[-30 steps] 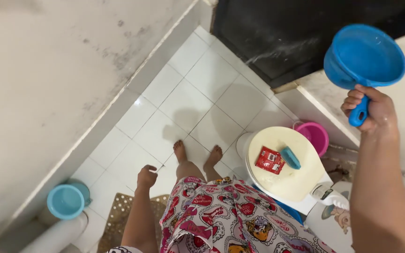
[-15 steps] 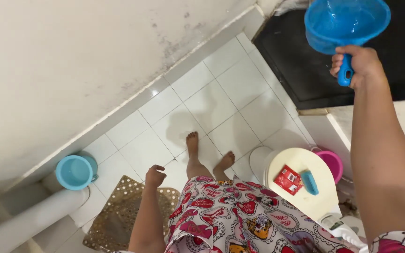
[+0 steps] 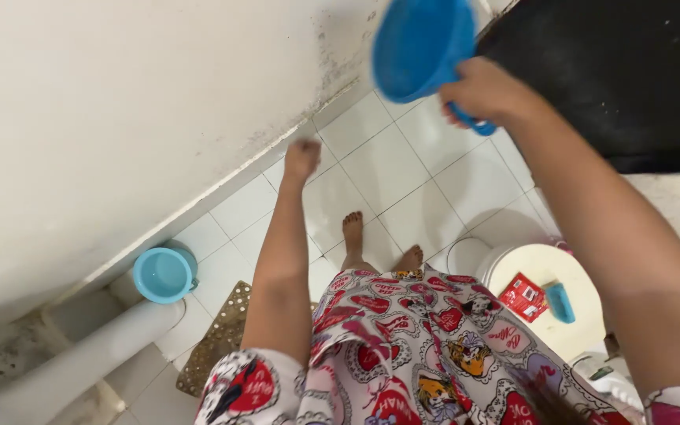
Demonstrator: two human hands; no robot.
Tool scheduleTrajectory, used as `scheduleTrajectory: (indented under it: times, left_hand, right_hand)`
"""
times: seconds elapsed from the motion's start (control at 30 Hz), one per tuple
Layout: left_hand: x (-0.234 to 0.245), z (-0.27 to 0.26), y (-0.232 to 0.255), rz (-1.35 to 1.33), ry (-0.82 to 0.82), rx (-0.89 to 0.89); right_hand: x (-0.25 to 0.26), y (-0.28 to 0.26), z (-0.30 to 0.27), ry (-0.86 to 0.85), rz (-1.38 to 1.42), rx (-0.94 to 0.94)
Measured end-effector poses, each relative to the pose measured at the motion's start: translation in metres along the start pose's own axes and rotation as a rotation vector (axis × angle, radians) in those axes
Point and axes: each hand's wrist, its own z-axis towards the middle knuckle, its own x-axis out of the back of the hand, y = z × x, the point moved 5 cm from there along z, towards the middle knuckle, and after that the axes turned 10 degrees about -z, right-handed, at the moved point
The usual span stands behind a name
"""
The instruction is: Scrubbing a wall and then cleaning the toilet seat using a brush, water, and spray cleaner.
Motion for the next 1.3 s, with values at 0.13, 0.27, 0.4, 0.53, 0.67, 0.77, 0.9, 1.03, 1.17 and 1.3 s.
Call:
scheduleTrajectory:
  times: [0.13, 0.27, 0.4, 0.53, 0.67, 0.77, 0.9, 1.03, 1.17, 1.3]
  left_hand:
    - [-0.007, 0.069, 0.063, -0.062, -0.052, -0.083]
    - [0.035, 0.095, 0.102, -0.078, -0.010, -0.165]
    - [0.080, 0.073, 0.129, -0.180, -0.036, -0.128]
    - [0.103, 0.069, 0.086, 0.076, 0.025, -0.095]
    - [0.080, 0.089, 0.025, 0.497, 0.023, -0.227]
    - [0.014, 0.121, -0.005, 0.804, -0.124, -0.357]
    - [-0.055, 0.113, 0.092, 0.712, -0.135, -0.170]
    - [-0.109, 0.125, 0.204, 0.993, -0.176, -0.451]
    - [-0.119, 0.159, 0.250, 0.722, -0.147, -1.003]
    - [-0.070, 0.108, 0.190, 0.625, -0.246, -0.838]
  right_hand:
    - [-0.029, -0.038, -0.028, -0.115, -0.005, 0.012]
    - [-0.026, -0.034, -0.051, -0.279, 0.286, 0.032]
    - [-0.012, -0.016, -0.071, -0.271, 0.403, 0.007]
    - [-0.019, -0.020, -0.080, -0.168, 0.027, -0.014]
    - [-0.043, -0.034, -0.071, -0.086, -0.253, 0.081]
    - [-0.055, -0.053, -0.072, -0.037, -0.339, 0.011]
    - [-0.058, -0.063, -0.071, 0.181, -0.619, 0.275]
    - [-0.042, -0.031, -0.084, 0.292, -0.522, 0.217]
    - [-0.043, 0.076, -0.092, 0.569, -0.123, 0.249]
    - [-0.103, 0.220, -0.152, 0.577, -0.047, -0.058]
